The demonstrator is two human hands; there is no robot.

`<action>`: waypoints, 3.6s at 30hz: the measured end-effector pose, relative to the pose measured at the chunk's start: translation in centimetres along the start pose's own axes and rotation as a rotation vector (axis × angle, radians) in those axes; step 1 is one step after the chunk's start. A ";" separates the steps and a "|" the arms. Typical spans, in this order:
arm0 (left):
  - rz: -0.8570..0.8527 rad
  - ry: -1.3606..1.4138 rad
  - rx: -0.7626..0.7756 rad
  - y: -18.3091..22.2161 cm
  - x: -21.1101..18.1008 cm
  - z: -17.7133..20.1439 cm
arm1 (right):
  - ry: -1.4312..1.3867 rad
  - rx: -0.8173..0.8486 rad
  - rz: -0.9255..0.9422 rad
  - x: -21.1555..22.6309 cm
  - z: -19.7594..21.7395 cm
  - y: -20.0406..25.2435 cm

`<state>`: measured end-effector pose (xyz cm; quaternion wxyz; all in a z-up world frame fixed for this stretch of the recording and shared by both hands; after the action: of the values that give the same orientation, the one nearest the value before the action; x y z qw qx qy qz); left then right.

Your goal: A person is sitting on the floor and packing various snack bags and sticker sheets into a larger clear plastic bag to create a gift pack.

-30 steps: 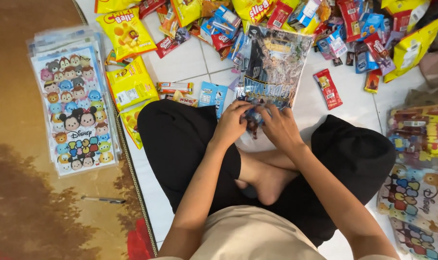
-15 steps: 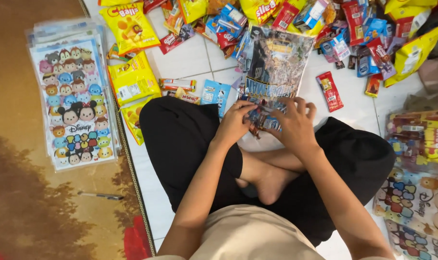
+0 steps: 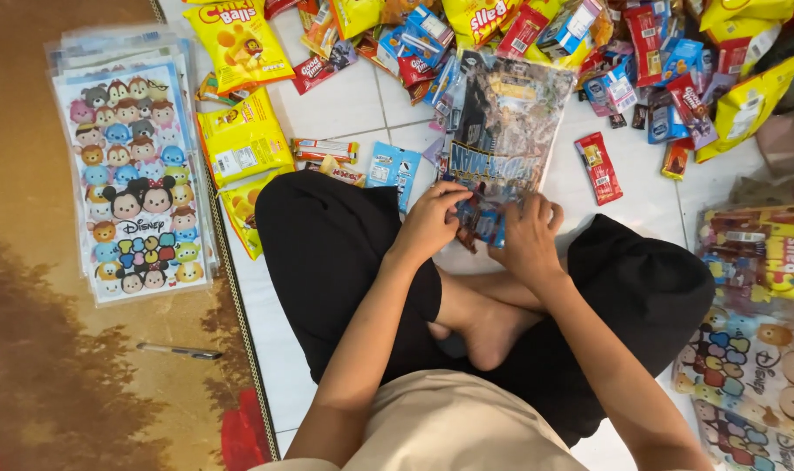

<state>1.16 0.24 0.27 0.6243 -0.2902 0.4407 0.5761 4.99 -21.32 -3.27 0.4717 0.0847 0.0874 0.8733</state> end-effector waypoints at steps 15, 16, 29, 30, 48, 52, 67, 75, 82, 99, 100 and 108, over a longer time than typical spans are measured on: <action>-0.025 -0.055 -0.095 -0.4 1.7 -0.6 | 0.233 -0.326 0.081 2.5 4.3 0.5; -0.023 -0.060 -0.104 -0.4 1.7 -0.6 | 0.228 -0.330 0.080 2.2 4.0 0.5; 0.005 -0.054 -0.031 0.0 0.0 0.1 | 0.098 0.126 0.046 2.8 4.3 0.6; 0.006 -0.044 -0.019 0.0 -0.1 0.1 | 0.128 0.128 0.057 3.1 3.8 0.6; -0.033 -0.036 -0.029 0.0 0.0 -0.1 | 0.055 -0.134 -0.160 0.7 -0.4 -2.3; -0.051 -0.055 -0.045 0.0 -0.2 -0.1 | 0.039 0.052 -0.232 0.6 0.4 -3.3; -0.082 -0.097 -0.010 -0.3 0.5 -0.6 | -0.392 -0.376 -0.183 -11.8 -0.7 -4.8; -0.102 -0.127 -0.012 0.1 -0.4 -0.2 | -0.111 0.049 -0.609 -17.7 -12.1 -5.6; -0.114 -0.167 -0.036 0.0 0.4 -0.5 | -0.710 -0.231 -0.608 -19.0 -10.7 -3.9; -0.112 -0.089 -0.051 0.1 -0.3 0.2 | -0.410 0.165 0.159 0.5 8.1 -1.0; -0.108 -0.078 -0.049 0.2 -0.5 0.3 | -0.279 0.233 0.094 0.8 6.5 -1.5; -0.125 -0.100 -0.014 0.0 -0.7 0.0 | -0.278 0.071 0.166 -0.6 6.4 -1.1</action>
<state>1.26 -0.04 0.87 0.6781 -0.2924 0.3861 0.5528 7.71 -20.72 2.66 0.4021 0.2284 0.0446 0.8856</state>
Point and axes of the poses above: each hand's wrist, its own y-axis away from the middle knuckle, its own z-axis out of the back of the hand, x = y × z, the point moved 1 cm from there along -y, towards the middle knuckle, and after that the axes turned 10 degrees about x, right-handed, at the moved point
